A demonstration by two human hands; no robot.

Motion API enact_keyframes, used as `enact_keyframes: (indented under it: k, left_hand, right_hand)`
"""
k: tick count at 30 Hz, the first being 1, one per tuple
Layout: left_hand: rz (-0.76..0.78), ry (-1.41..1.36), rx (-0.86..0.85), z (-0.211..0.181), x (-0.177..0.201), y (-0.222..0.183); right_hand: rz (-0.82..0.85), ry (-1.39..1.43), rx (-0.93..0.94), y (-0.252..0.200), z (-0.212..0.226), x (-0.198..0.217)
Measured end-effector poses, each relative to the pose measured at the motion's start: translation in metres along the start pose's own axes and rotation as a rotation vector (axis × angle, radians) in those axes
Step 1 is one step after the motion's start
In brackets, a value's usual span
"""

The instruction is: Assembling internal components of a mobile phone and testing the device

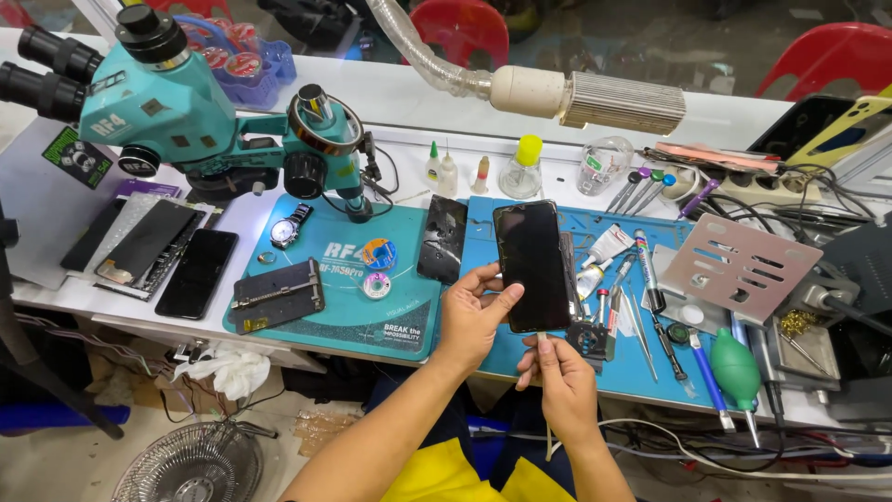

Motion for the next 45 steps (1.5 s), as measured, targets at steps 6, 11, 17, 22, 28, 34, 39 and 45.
enact_keyframes:
  k: [6, 11, 17, 22, 28, 34, 39, 45]
  left_hand:
    - [0.012, 0.075, 0.011, -0.011, -0.003, -0.002]
    - [0.023, 0.078, 0.007, -0.016, -0.002, -0.005]
    - [0.045, 0.062, 0.027, -0.017, -0.002, -0.007]
    - [0.075, 0.089, 0.053, -0.011, -0.004, -0.014]
    - [0.139, 0.142, 0.036, -0.038, -0.011, -0.026]
    - [0.025, 0.8, -0.677, -0.104, -0.02, -0.03]
    - [-0.211, 1.027, -0.969, -0.134, -0.039, -0.026]
    - [-0.246, 0.921, -1.012, -0.137, -0.047, -0.022]
  right_hand:
    - [0.003, 0.072, -0.004, 0.0, 0.002, -0.003]
    - [0.005, 0.065, -0.007, 0.0, 0.002, -0.004]
    - [-0.008, 0.095, -0.004, -0.002, 0.0, -0.002]
    - [-0.123, 0.239, -0.041, 0.003, -0.013, 0.013]
    - [-0.199, 0.147, -0.066, -0.002, -0.008, 0.021]
    - [-0.259, 0.169, -0.003, -0.006, -0.007, 0.021]
    - [-0.221, -0.044, 0.113, -0.012, 0.01, 0.011]
    - [-0.22, -0.134, 0.1, -0.017, 0.01, 0.014]
Point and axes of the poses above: each hand's wrist, its own y-axis towards the middle knuckle, its own x-axis out of the back of the hand, z = x × y, the point moved 3 cm from there along y, towards the middle knuckle, and after that the axes turned 7 degrees about x, right-handed, at the moved point
